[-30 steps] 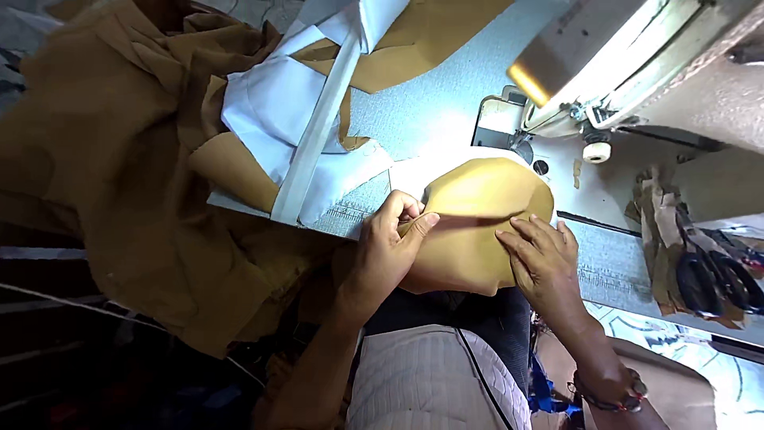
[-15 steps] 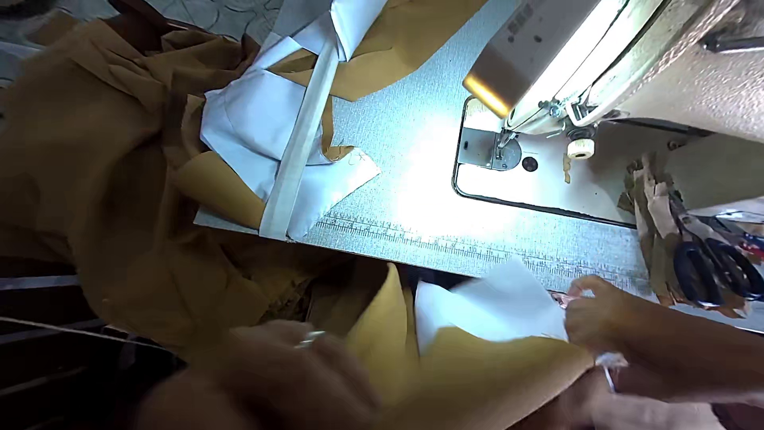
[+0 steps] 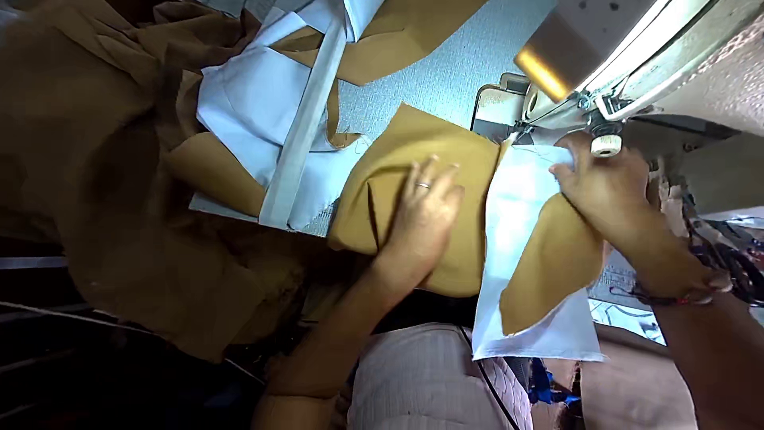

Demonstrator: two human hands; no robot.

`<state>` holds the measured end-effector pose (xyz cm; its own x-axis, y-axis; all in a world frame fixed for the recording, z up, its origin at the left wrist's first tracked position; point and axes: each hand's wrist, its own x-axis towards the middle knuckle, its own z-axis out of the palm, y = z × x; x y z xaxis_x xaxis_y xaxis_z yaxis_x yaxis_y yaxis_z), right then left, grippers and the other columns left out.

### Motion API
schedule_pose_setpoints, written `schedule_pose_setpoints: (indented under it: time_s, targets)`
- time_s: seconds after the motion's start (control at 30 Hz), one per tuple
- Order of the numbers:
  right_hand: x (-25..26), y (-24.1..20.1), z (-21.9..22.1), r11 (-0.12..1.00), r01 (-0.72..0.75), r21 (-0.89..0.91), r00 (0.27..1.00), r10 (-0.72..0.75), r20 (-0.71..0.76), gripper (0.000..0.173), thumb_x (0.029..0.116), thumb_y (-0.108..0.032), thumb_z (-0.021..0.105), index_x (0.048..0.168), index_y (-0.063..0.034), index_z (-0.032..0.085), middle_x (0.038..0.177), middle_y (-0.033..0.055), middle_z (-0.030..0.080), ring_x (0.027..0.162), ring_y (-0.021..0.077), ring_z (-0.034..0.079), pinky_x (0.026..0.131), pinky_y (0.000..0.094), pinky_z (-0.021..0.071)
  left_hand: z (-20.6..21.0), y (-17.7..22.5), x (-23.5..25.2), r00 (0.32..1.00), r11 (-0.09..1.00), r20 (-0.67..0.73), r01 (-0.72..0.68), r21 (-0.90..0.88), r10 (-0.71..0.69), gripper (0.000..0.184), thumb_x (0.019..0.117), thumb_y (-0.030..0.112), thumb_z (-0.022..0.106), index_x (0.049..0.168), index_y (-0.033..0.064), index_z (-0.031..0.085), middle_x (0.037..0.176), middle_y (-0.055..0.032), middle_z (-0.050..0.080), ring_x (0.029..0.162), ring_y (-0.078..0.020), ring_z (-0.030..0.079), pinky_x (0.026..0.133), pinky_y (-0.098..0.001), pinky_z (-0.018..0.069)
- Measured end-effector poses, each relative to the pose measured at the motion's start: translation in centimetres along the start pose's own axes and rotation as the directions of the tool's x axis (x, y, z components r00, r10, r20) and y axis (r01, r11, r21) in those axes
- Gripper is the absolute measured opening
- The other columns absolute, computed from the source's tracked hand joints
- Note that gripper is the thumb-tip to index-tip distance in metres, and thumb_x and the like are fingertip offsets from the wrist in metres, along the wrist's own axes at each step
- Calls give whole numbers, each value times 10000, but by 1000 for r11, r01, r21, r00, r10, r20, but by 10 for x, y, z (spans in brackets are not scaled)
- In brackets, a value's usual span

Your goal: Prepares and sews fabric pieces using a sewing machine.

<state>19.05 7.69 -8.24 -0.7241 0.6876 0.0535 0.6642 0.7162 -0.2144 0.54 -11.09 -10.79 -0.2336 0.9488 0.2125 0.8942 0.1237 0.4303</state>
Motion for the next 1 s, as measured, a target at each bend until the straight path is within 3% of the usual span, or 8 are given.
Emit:
schedule_pose_setpoints:
  time_s: [0.07,0.2,0.37,0.57,0.67,0.77,0.87,1.0]
  targets:
    - [-13,-10,-2,982,153,-115,984,-162,-71,378,988,-68,601,1355,16,572,1282,390,548,1164,628,516,917,745,394,23,19,9,1000,991,1,-21,-131,21,312,889,-67,651,1191,-25,714,1422,-204,599,1399,-437,481,1196,-613,307]
    - [-28,-17,11,908,418,-23,905,-419,-73,175,914,-75,594,946,55,706,997,265,675,939,464,668,789,603,517,36,27,27,999,984,37,-15,-175,22,363,963,40,615,1322,6,655,1518,-170,524,1486,-440,352,1225,-645,185]
    - [-56,-9,20,889,451,83,888,-456,62,334,936,-236,576,1083,21,729,1147,227,700,1110,406,677,946,585,519,40,-1,24,983,990,127,-129,-57,135,469,1088,391,379,1496,236,550,1591,-171,433,1507,-474,289,1193,-716,128]
    - [-57,-18,19,843,527,112,842,-535,66,259,940,-192,588,1024,-8,750,1125,191,718,1098,383,691,957,617,508,28,-7,17,989,995,117,-87,-40,91,428,1067,391,421,1401,246,645,1535,-159,503,1495,-500,292,1150,-779,93]
    - [-37,-2,4,863,479,160,858,-499,123,162,887,-33,606,939,28,747,1069,223,731,1074,428,693,943,640,504,27,-1,19,981,998,193,-28,51,18,565,1040,563,381,1527,305,506,1661,-133,325,1521,-543,166,1123,-817,20]
    - [-21,-4,-7,881,439,175,896,-444,-8,191,925,61,573,1016,62,741,1091,241,723,1036,403,707,911,529,562,27,4,16,981,995,193,-9,104,-12,630,1028,611,375,1561,286,456,1692,-143,243,1526,-559,104,1106,-838,7]
    - [-7,-8,5,794,566,221,824,-551,-133,224,911,80,579,1022,18,763,1054,186,726,994,322,712,899,410,571,30,7,13,984,989,172,28,142,-53,635,1021,617,374,1559,290,457,1691,-150,240,1527,-558,101,1101,-840,15]
    - [9,3,24,703,666,247,737,-671,-78,275,899,110,570,1054,1,770,1098,179,720,1025,351,680,933,434,535,31,7,11,982,984,170,57,169,-86,645,1014,636,362,1556,300,461,1694,-159,224,1523,-569,94,1100,-839,19]
